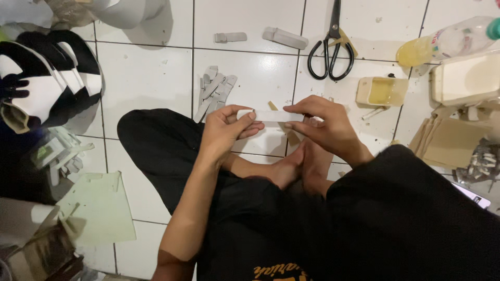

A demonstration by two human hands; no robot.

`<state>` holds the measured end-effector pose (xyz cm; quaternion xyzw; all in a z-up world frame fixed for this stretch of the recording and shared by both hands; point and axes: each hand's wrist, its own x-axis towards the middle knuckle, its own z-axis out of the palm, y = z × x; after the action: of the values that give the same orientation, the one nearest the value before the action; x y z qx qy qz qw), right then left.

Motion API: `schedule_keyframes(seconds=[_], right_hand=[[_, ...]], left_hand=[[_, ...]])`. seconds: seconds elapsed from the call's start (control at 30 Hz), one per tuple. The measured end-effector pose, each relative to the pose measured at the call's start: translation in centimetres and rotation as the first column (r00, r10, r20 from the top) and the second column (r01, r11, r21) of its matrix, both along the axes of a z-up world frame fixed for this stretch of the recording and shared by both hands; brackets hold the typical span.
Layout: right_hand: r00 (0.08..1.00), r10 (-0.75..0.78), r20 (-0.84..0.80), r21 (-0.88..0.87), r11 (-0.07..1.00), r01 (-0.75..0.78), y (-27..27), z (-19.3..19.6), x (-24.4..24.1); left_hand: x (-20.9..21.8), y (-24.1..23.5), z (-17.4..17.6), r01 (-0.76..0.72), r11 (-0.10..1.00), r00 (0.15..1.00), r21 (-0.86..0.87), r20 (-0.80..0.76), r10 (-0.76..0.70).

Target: The person sits on the floor and assembles small white plastic pieces by hand. They pick up individual parts from a pile, interlock them into a stack, and occasionally place the assembled stack on the floor before picking up more pieces.

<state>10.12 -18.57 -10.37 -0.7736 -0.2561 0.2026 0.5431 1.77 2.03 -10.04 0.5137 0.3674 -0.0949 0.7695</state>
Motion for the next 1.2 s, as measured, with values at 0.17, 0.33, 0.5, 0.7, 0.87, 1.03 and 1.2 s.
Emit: schedule_keyframes(seconds=[0.17,0.33,0.5,0.7,0.87,1.03,1.2], right_hand=[[0.991,0.131,-0.019,-0.207,0.969,-0.132,0.2,-3.7,0.3],[0.960,0.281,-0.011,-0.535,0.809,-0.243,0.7,-4.3,3.7],[0.898,0.157,0.412,-0.474,0.878,0.064,2.9,-8.6,9.7],[0.821,0.083,0.564,-0.271,0.959,0.089,4.8,-15.6,13.7],[0.713,0.117,0.691,-0.322,0.933,0.159,3.7,-18.8,13.7],[0.708,0.156,0.689,-0.376,0.912,0.164,7.4,-14.3,9.0],[0.638,0.453,0.623,-0.197,0.880,-0.432,14.8,-17.0,-0.4]], left_hand=[[-1.6,0.7,-5.9,-0.005,0.989,0.998,-0.149,-0.066,-0.005],[-4.1,1.7,-10.0,-0.024,0.979,0.988,-0.201,-0.153,-0.007],[-5.3,2.0,-12.0,0.002,0.979,0.988,-0.206,-0.151,-0.034],[-5.6,2.7,-10.2,0.035,0.979,0.975,-0.200,-0.206,-0.077],[-7.2,2.6,-11.5,0.128,0.982,0.950,-0.139,-0.268,-0.162],[-8.4,2.0,-12.8,0.393,0.916,0.892,-0.080,-0.209,-0.401],[-9.8,1.3,-13.1,0.501,0.861,0.850,-0.093,-0.134,-0.509]])
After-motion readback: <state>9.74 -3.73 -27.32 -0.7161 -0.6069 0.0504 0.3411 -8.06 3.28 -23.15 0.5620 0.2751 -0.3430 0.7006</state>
